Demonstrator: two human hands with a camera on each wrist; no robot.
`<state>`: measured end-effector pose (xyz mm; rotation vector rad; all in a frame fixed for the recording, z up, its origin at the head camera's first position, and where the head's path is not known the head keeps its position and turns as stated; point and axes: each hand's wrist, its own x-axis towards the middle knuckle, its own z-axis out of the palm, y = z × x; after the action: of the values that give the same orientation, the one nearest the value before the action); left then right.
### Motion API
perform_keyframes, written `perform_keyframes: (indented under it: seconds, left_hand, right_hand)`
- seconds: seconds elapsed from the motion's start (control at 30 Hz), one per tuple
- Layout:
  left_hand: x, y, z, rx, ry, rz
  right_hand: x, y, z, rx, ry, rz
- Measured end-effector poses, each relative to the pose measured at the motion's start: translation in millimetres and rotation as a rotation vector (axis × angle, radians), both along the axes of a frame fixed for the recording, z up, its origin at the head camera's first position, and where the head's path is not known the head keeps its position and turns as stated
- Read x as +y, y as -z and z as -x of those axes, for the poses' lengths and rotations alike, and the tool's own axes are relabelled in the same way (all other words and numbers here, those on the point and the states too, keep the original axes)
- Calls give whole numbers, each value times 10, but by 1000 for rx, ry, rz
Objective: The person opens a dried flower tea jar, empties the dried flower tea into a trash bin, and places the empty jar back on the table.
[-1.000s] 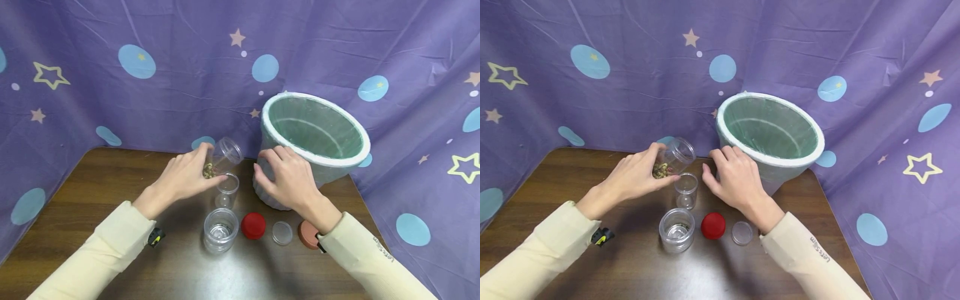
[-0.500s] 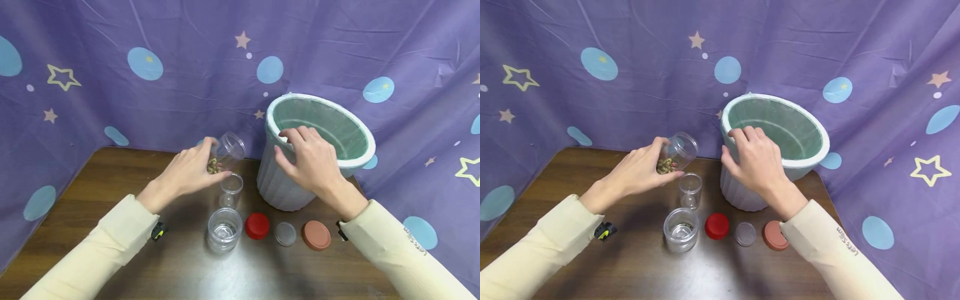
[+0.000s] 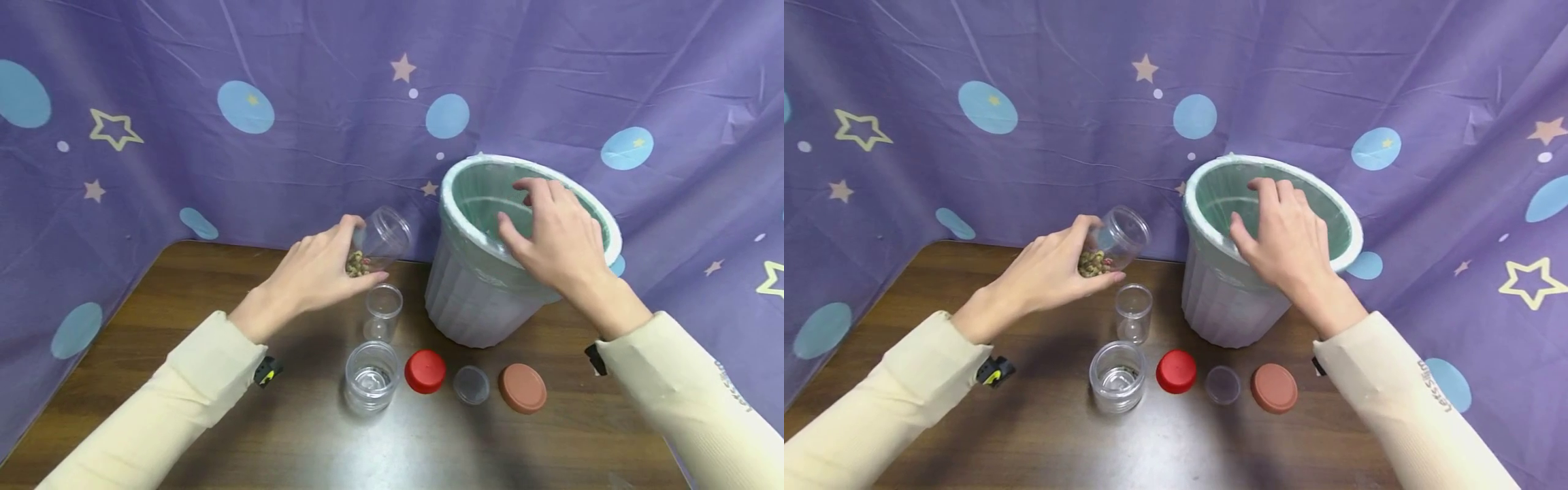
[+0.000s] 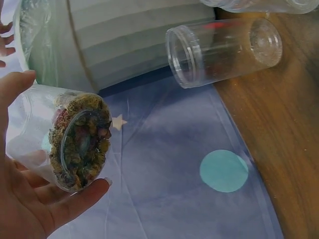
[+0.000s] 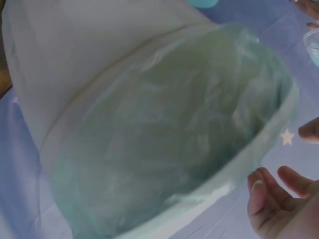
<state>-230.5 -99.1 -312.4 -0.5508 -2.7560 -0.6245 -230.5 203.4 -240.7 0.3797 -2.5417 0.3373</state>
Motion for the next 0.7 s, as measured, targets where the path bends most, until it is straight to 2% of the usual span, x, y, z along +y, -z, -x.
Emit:
perform_keyframes:
  seconds: [0.17, 0.43, 0.7]
  left_hand:
    - [44, -75, 30, 13, -1, 3]
    - [102, -177, 63, 27, 14, 27]
    - [134, -300, 87, 40, 7, 27]
  right_hand:
    - [117, -47, 55, 8, 34, -11]
    - [414, -154, 153, -152, 197, -35]
    - [596, -207, 214, -208, 268, -14]
